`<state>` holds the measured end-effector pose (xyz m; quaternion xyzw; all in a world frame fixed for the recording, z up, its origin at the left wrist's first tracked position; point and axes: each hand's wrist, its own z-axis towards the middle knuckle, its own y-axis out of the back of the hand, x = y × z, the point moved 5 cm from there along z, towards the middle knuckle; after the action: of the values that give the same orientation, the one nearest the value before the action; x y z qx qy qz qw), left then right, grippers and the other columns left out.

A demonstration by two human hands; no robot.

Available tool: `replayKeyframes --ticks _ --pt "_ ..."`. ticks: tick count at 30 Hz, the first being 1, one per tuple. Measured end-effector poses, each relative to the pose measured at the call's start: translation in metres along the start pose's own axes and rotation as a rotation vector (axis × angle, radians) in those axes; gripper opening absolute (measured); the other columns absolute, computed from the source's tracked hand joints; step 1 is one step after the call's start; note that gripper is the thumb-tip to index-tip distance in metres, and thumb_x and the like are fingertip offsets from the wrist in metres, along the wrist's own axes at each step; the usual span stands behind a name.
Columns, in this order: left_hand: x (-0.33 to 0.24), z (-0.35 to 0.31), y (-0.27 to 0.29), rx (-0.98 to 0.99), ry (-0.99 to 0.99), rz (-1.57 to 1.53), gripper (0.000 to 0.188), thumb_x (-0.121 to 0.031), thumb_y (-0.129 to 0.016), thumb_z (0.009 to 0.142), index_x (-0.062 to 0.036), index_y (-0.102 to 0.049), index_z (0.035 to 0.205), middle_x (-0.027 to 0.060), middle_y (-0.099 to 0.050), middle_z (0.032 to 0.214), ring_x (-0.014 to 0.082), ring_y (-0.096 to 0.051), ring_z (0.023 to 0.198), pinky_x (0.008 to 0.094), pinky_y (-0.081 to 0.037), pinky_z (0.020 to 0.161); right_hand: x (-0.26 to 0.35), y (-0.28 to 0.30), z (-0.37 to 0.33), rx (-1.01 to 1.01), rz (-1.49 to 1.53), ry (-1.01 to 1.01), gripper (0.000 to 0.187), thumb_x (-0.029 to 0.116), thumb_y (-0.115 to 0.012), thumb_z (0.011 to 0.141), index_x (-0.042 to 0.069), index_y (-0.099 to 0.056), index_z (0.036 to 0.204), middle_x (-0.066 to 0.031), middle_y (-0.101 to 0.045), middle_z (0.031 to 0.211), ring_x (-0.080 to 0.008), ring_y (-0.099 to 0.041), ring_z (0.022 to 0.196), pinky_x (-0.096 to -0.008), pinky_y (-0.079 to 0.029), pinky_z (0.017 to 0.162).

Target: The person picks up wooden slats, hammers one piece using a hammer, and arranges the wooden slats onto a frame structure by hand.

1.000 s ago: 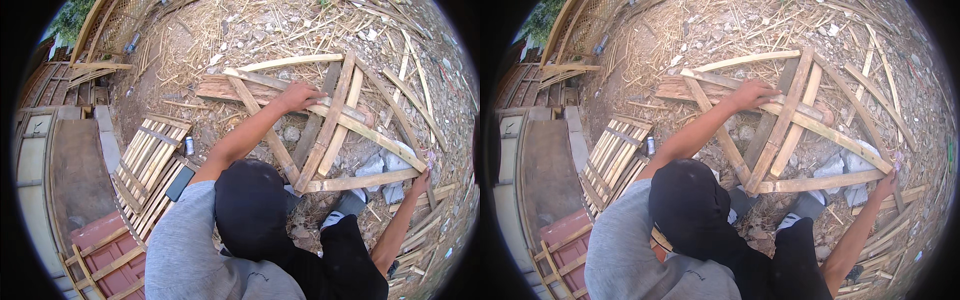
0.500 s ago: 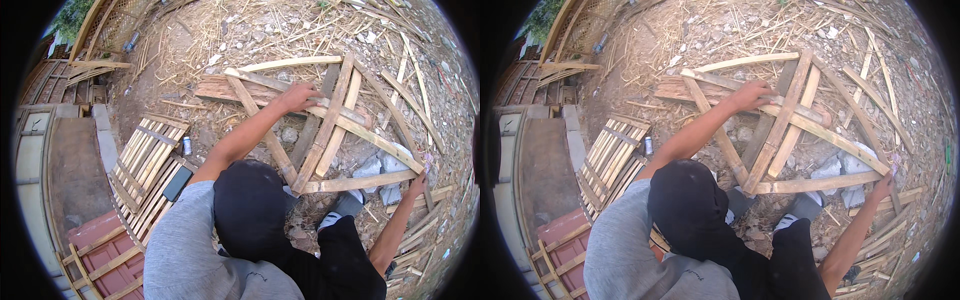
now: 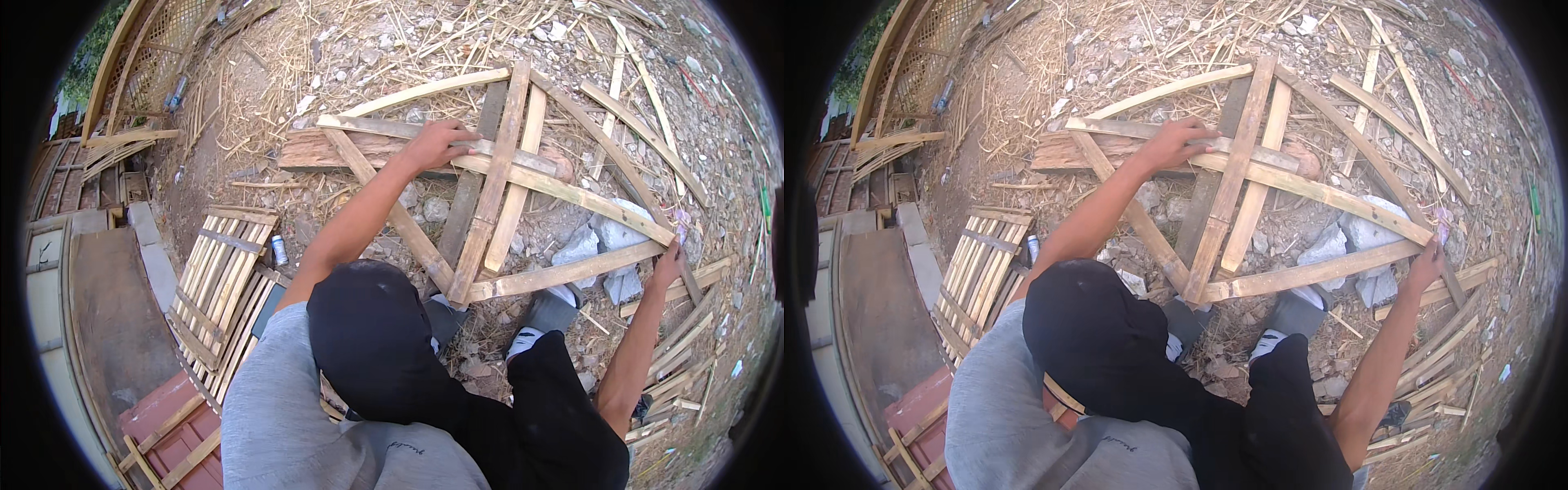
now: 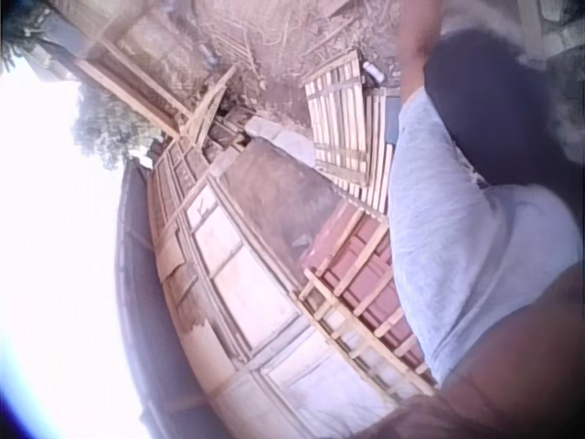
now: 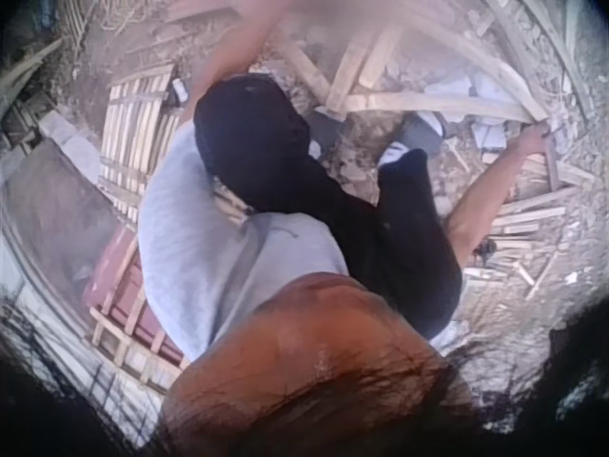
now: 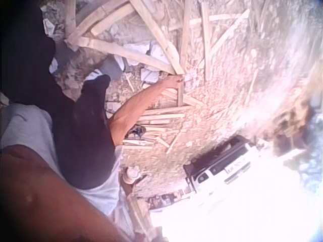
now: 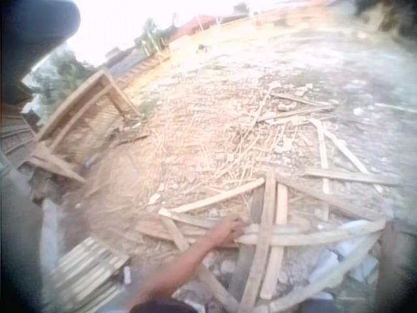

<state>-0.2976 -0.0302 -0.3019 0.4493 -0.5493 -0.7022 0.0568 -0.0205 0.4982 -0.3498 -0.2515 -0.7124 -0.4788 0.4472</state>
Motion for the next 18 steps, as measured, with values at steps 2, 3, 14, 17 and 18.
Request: replayKeyframes --ticks 2,3,14,17,18 --pt "-0.002 0.0 0.002 0.004 -0.011 0.011 0.032 -0.036 -0.064 0.088 -0.0233 -0.067 0.117 0.0051 -0.062 0.098 0.0257 -0.061 0.094 0.0461 -0.043 0.085 0.003 -0.002 -0.006 -0.013 0.039 -0.037 0.055 0.038 -0.057 0.094 -0.001 -0.05 0.131 -0.0173 -0.056 0.123 -0.0252 -0.058 0.107 -0.0376 -0.051 0.085" --pt "-0.004 0.0 0.004 -0.001 -0.012 0.038 0.031 -0.032 -0.065 0.088 -0.0202 -0.068 0.116 0.0053 -0.063 0.1 0.025 -0.062 0.091 0.0417 -0.046 0.085 0.009 -0.008 -0.014 -0.01 0.092 -0.071 0.054 0.038 -0.058 0.094 -0.001 -0.05 0.131 -0.0176 -0.056 0.123 -0.0251 -0.058 0.106 -0.0373 -0.051 0.084" --pt "-0.01 -0.002 0.007 -0.022 -0.021 0.103 0.03 -0.033 -0.062 0.091 -0.0185 -0.067 0.117 0.0076 -0.064 0.096 0.0262 -0.061 0.093 0.0412 -0.045 0.085 0.028 -0.012 -0.032 -0.032 0.122 -0.129 0.05 0.035 -0.058 0.095 0.002 -0.05 0.131 -0.0138 -0.056 0.121 -0.0229 -0.058 0.103 -0.0356 -0.051 0.081" --pt "-0.006 0.0 0.006 0.008 0.04 0.052 0.031 -0.035 -0.061 0.091 -0.0206 -0.066 0.118 0.0071 -0.064 0.098 0.0261 -0.061 0.095 0.0462 -0.042 0.088 0.025 -0.01 -0.028 -0.023 0.135 -0.069 0.05 0.035 -0.057 0.095 0.003 -0.049 0.132 -0.0137 -0.056 0.122 -0.0226 -0.058 0.104 -0.0363 -0.051 0.082" --pt "-0.008 0.0 0.005 0.029 0.068 0.07 0.032 -0.035 -0.061 0.091 -0.0216 -0.066 0.119 0.0067 -0.064 0.1 0.026 -0.06 0.097 0.048 -0.04 0.091 0.024 -0.01 -0.028 -0.02 0.139 -0.07 0.05 0.035 -0.057 0.095 0.003 -0.049 0.132 -0.0137 -0.056 0.122 -0.0226 -0.058 0.104 -0.0363 -0.051 0.082"
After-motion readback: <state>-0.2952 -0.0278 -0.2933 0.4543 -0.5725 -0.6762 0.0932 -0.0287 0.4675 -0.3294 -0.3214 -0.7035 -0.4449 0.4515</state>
